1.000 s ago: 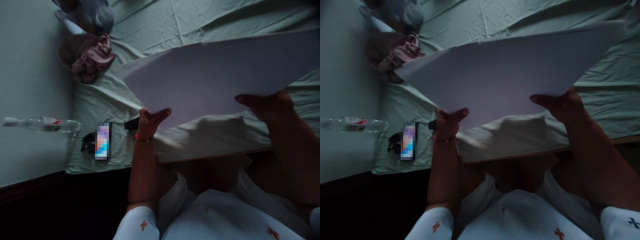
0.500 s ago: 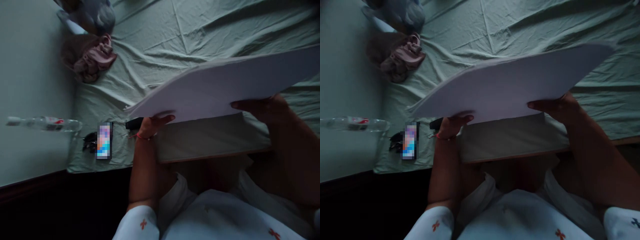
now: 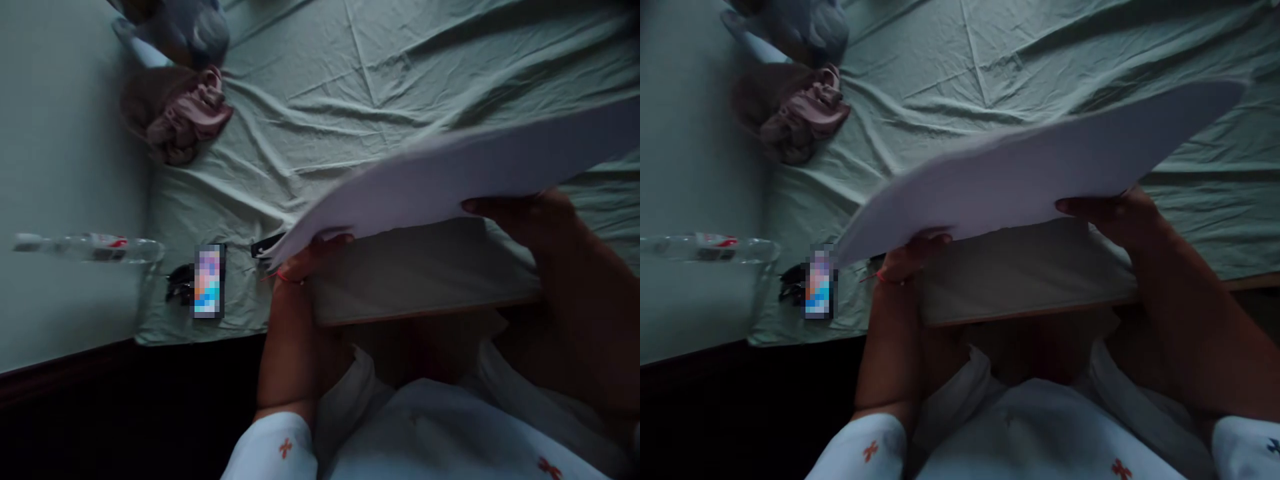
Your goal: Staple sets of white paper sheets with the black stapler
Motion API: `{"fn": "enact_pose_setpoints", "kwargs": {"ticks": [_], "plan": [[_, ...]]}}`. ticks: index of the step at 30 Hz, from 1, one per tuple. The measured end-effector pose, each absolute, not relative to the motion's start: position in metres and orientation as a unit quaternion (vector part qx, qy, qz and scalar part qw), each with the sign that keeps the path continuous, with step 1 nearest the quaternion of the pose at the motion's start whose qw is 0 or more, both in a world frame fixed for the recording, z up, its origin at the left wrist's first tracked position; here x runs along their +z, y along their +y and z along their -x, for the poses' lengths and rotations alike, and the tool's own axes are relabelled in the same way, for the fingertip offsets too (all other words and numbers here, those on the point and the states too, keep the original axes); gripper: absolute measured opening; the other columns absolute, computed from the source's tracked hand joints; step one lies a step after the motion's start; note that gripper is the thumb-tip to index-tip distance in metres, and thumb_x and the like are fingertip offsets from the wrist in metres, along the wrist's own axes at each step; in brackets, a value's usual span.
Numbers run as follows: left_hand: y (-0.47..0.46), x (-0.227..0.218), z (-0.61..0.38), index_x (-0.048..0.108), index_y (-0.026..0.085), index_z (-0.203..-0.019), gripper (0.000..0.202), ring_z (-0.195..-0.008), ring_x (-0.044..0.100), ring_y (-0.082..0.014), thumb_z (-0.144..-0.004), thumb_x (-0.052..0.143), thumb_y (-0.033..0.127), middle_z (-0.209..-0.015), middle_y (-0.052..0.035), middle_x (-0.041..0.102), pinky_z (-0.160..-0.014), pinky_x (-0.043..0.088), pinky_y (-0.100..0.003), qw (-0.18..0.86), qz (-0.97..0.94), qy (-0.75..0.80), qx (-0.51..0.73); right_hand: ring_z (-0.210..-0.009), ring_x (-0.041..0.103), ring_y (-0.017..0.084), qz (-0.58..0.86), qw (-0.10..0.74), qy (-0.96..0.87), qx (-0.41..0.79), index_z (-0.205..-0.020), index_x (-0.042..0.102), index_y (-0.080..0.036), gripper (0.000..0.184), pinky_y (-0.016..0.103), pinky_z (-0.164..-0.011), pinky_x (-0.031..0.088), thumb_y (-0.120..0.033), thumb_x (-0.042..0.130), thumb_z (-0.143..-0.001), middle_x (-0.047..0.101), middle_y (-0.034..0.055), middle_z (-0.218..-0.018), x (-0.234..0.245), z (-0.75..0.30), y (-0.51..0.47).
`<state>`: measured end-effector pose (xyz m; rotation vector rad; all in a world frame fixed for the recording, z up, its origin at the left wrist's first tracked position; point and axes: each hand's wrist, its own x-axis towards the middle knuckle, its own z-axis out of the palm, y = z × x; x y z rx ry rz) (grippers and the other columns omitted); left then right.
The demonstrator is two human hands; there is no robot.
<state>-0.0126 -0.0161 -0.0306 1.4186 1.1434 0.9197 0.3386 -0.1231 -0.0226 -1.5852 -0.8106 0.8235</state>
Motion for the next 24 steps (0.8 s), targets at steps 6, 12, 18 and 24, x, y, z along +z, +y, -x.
{"fn": "enact_pose_setpoints", "kwargs": {"ticks": [6, 12, 18, 24], "plan": [[-0.019, -0.029, 0.006, 0.076, 0.026, -0.078, 0.025, -0.089, 0.073, -0.0231, -0.067, 0.093, 0.042, -0.088, -0.0034, 0.078, -0.097, 0.06, -0.041, 0.484, -0.65, 0.459, 0.364, -0.09, 0.064, 0.014, 0.653, 0.574, -0.334, 0.364, -0.079, 0.072, -0.016, 0.046, 0.034, -0.098, 0.057, -0.031, 0.1, -0.045, 0.072, 0.0013, -0.095, -0.02, -0.337, -0.118], [-0.018, -0.025, -0.004, 0.076, 0.019, -0.107, 0.04, -0.113, 0.071, -0.0216, -0.083, 0.083, 0.05, -0.119, -0.009, 0.077, -0.111, 0.054, -0.036, 0.506, -0.61, 0.464, 0.396, -0.071, 0.057, 0.008, 0.637, 0.528, -0.348, 0.44, -0.072, 0.075, -0.015, 0.034, 0.023, -0.068, 0.052, -0.04, 0.095, -0.061, 0.069, 0.002, -0.081, -0.015, -0.337, -0.117], [-0.022, -0.018, -0.01, 0.075, 0.021, -0.113, 0.046, -0.116, 0.071, -0.0243, -0.079, 0.086, 0.05, -0.124, -0.007, 0.076, -0.108, 0.057, -0.036, 0.581, -0.542, 0.46, 0.396, -0.063, 0.056, 0.005, 0.633, 0.529, -0.273, 0.495, -0.066, 0.075, -0.017, 0.044, 0.02, -0.061, 0.047, -0.048, 0.1, -0.049, 0.067, -0.0002, -0.073, -0.014, -0.332, -0.117], [-0.021, -0.022, -0.004, 0.079, 0.021, -0.108, 0.041, -0.105, 0.073, -0.0228, -0.079, 0.086, 0.05, -0.109, -0.0069, 0.078, -0.095, 0.06, -0.034, 0.625, -0.529, 0.45, 0.356, -0.067, 0.058, 0.006, 0.633, 0.555, -0.251, 0.478, -0.074, 0.079, -0.02, 0.045, 0.02, -0.063, 0.048, -0.045, 0.102, -0.044, 0.07, -0.001, -0.078, -0.012, -0.324, -0.113]]}}
